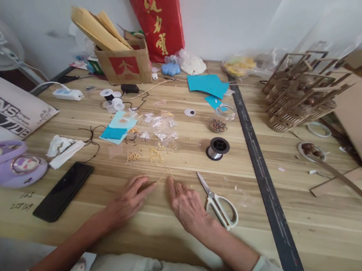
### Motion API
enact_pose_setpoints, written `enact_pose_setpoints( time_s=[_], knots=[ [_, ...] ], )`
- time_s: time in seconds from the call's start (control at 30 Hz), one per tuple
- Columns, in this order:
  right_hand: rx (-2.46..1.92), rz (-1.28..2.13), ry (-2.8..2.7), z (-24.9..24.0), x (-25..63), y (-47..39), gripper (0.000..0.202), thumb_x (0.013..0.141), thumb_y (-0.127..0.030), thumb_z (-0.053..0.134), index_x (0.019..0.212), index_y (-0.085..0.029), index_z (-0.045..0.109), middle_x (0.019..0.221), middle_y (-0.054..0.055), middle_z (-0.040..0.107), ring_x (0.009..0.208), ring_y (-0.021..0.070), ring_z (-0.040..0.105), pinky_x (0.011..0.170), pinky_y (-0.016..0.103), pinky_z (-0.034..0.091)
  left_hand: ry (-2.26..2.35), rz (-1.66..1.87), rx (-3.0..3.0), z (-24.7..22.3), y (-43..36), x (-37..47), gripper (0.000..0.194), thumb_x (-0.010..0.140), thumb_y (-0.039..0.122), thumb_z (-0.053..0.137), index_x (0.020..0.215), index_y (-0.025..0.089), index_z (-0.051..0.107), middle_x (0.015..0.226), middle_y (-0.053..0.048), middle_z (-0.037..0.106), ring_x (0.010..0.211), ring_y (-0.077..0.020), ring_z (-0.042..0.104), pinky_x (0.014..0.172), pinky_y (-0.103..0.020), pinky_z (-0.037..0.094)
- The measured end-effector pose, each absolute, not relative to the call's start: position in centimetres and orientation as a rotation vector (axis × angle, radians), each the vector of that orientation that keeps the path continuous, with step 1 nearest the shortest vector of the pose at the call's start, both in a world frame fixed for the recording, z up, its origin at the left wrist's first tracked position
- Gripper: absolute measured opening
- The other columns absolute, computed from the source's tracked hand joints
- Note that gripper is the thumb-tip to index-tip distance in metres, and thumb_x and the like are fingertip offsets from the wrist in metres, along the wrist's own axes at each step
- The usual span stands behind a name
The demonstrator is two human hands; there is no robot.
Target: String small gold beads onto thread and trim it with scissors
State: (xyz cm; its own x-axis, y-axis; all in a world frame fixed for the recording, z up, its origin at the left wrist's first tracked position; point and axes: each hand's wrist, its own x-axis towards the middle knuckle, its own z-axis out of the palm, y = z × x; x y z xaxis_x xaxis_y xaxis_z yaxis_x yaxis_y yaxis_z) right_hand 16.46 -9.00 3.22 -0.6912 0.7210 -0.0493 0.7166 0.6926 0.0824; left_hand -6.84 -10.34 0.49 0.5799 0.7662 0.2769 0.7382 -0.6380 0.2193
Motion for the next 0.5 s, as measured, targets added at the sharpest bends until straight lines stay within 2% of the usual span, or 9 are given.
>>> enact_pose_setpoints(
  time_s=[0.13,0.3,0.5],
  knots=[
    [1.265,0.114,2.785,2.97,17.14,-8.82,0.065,0.076,0.005,0.042,0.139,-0.006,0.033,0.097,0.013,0.064,0.083,0.02,0.063,0.057,0.026,0.047,1.333,0.483,2.819,0.25,-9.99,-6.02,0.036,0.092,0.024,0.048,0.126,0.015,0.056,0.13,-0.017,0.047,0.125,-0.032,0.041,0.099,-0.052,0.047],
    [1.247,0.121,2.785,2.8,17.2,-9.0,0.06,0.077,0.003,0.043,0.136,-0.005,0.038,0.099,0.014,0.065,0.083,0.0202,0.064,0.057,0.027,0.047,1.349,0.461,2.858,0.11,-9.74,-6.27,0.034,0.092,0.023,0.048,0.124,0.014,0.057,0.131,-0.017,0.046,0.127,-0.0318,0.039,0.1,-0.051,0.047],
    [1.205,0.121,2.775,2.87,17.54,-9.11,0.064,0.073,0.004,0.046,0.137,-0.001,0.037,0.106,0.018,0.065,0.087,0.0224,0.064,0.059,0.028,0.049,1.354,0.476,2.864,0.17,-9.58,-6.49,0.033,0.093,0.023,0.046,0.123,0.014,0.058,0.13,-0.016,0.048,0.126,-0.0305,0.041,0.1,-0.049,0.049]
  ],
)
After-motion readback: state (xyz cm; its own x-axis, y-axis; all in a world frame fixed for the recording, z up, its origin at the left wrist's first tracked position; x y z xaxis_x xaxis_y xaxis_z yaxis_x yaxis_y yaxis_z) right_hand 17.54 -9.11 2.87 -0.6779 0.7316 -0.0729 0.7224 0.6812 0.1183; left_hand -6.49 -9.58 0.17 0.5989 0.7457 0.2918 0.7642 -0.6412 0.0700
